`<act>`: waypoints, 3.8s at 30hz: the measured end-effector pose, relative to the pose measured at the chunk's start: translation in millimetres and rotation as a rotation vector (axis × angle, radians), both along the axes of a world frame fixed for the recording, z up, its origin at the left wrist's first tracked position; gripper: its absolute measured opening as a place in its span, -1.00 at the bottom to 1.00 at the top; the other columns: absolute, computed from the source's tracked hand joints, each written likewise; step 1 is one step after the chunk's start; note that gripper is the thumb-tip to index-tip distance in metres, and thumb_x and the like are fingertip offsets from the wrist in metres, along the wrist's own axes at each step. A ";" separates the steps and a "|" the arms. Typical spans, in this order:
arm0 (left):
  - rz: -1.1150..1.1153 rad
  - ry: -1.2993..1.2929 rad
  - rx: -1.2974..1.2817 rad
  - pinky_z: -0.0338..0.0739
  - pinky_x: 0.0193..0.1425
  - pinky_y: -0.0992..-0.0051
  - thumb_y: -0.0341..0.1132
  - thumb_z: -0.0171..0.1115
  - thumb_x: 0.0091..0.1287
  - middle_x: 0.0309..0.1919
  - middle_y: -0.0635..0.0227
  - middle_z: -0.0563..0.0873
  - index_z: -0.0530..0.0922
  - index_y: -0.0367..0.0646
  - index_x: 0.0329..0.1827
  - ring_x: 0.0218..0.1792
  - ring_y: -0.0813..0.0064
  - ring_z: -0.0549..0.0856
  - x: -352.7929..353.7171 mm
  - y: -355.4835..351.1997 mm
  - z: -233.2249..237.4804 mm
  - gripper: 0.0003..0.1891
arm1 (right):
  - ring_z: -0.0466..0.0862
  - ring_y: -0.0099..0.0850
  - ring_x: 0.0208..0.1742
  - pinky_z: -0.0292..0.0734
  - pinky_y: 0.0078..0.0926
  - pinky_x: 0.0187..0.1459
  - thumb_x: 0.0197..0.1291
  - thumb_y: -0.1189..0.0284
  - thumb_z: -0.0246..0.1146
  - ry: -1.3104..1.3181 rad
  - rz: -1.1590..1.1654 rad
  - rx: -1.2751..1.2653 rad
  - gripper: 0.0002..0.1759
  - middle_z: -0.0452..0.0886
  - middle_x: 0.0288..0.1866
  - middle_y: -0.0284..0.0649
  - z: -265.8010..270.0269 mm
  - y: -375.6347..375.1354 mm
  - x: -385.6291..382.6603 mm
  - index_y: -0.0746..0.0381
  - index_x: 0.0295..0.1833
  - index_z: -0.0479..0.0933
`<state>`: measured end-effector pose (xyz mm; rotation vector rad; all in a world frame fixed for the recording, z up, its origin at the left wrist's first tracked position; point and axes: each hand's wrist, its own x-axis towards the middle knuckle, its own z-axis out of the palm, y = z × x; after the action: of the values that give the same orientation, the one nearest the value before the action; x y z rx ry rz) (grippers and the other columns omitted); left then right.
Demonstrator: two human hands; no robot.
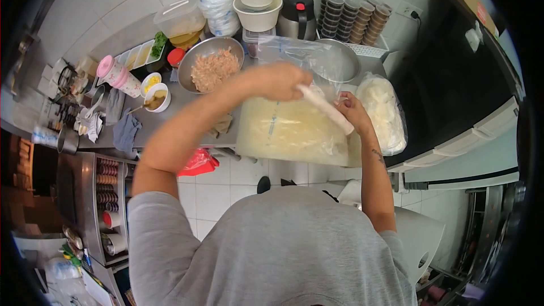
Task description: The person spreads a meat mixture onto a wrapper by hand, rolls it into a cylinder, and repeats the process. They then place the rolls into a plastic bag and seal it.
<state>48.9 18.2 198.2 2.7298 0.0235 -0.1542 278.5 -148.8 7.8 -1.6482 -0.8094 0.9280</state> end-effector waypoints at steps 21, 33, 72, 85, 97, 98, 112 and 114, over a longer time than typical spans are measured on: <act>0.146 -0.223 0.083 0.33 0.07 0.23 -0.49 0.24 0.16 -0.10 0.28 0.51 0.51 -0.04 0.07 0.02 0.21 0.50 -35.3 -24.5 -168.9 -0.63 | 0.58 -0.45 -0.36 0.53 -0.47 -0.22 0.13 0.43 0.32 -0.312 -0.125 0.058 -0.55 0.57 -0.32 -0.19 -9.4 -17.5 3.2 0.30 0.15 0.49; 0.166 -0.245 0.121 0.33 0.08 0.14 -0.47 0.16 0.12 -0.08 0.13 0.54 0.49 -0.21 -0.01 0.04 0.10 0.50 -33.8 -18.7 -194.0 -0.67 | 0.49 -0.09 0.00 0.44 -0.22 0.05 -0.03 0.44 0.38 -0.978 0.196 0.056 -0.61 0.54 -0.09 -0.14 11.0 -52.8 -59.0 0.20 -0.01 0.59; 0.162 0.058 -0.115 0.50 0.09 0.16 -0.38 0.06 0.16 -0.14 -0.09 0.68 0.53 -0.19 0.09 -0.03 -0.05 0.65 8.1 0.4 -142.8 -0.61 | 0.64 -0.56 -0.23 0.46 -0.60 -0.24 0.15 0.50 0.28 0.022 0.133 0.077 -0.72 0.67 -0.22 -0.30 42.7 -53.7 -28.3 0.30 -0.01 0.51; 0.069 0.096 -0.250 0.51 -0.03 0.24 -0.35 0.27 0.12 -0.22 0.07 0.68 0.52 -0.17 -0.02 -0.13 0.08 0.66 -12.1 24.5 -114.4 -0.66 | 0.57 -0.61 -0.29 0.42 -0.66 -0.20 0.21 0.43 0.36 -0.082 0.099 0.106 -0.70 0.62 -0.26 -0.38 38.3 -50.7 -52.6 0.30 0.01 0.54; 0.101 -0.085 -0.257 0.44 0.08 0.23 -0.42 0.28 0.16 -0.18 0.17 0.57 0.55 -0.18 -0.10 -0.03 0.09 0.56 -32.4 12.9 -175.3 -0.75 | 0.49 -0.45 -0.23 0.43 -0.54 -0.15 0.10 0.52 0.37 -0.540 0.065 0.037 -0.69 0.52 -0.22 -0.29 10.6 -57.8 -72.9 0.31 -0.02 0.57; 0.100 -0.103 -0.246 0.44 0.08 0.22 -0.41 0.29 0.15 -0.19 0.18 0.56 0.55 -0.17 -0.10 -0.02 0.09 0.56 -33.5 12.5 -180.3 -0.75 | 0.50 -0.41 -0.20 0.43 -0.52 -0.14 0.09 0.52 0.37 -0.584 0.072 0.022 -0.70 0.52 -0.22 -0.27 6.5 -58.6 -72.8 0.31 -0.02 0.58; 0.459 -0.530 -0.122 0.42 0.11 0.23 -0.44 0.27 0.12 -0.16 0.16 0.55 0.54 -0.16 -0.12 0.00 0.08 0.54 -81.4 19.5 -185.8 -0.75 | 0.52 -0.18 -0.03 0.43 -0.31 0.08 0.00 0.52 0.36 -0.586 -0.023 0.046 -0.52 0.53 -0.13 -0.15 9.4 -79.0 -70.1 0.21 0.12 0.54; 0.460 -0.384 -0.219 0.42 0.08 0.22 -0.47 0.27 0.10 -0.16 0.15 0.53 0.52 -0.17 -0.11 -0.01 0.07 0.53 -99.9 19.9 -175.6 -0.73 | 0.51 -0.18 -0.03 0.43 -0.30 0.08 -0.04 0.54 0.37 -0.583 -0.051 0.039 -0.49 0.53 -0.13 -0.15 15.3 -89.7 -67.8 0.20 0.12 0.53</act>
<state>-51.0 38.0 22.6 2.4154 0.4878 0.4676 210.7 -238.5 23.1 -1.9210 -1.1563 0.3838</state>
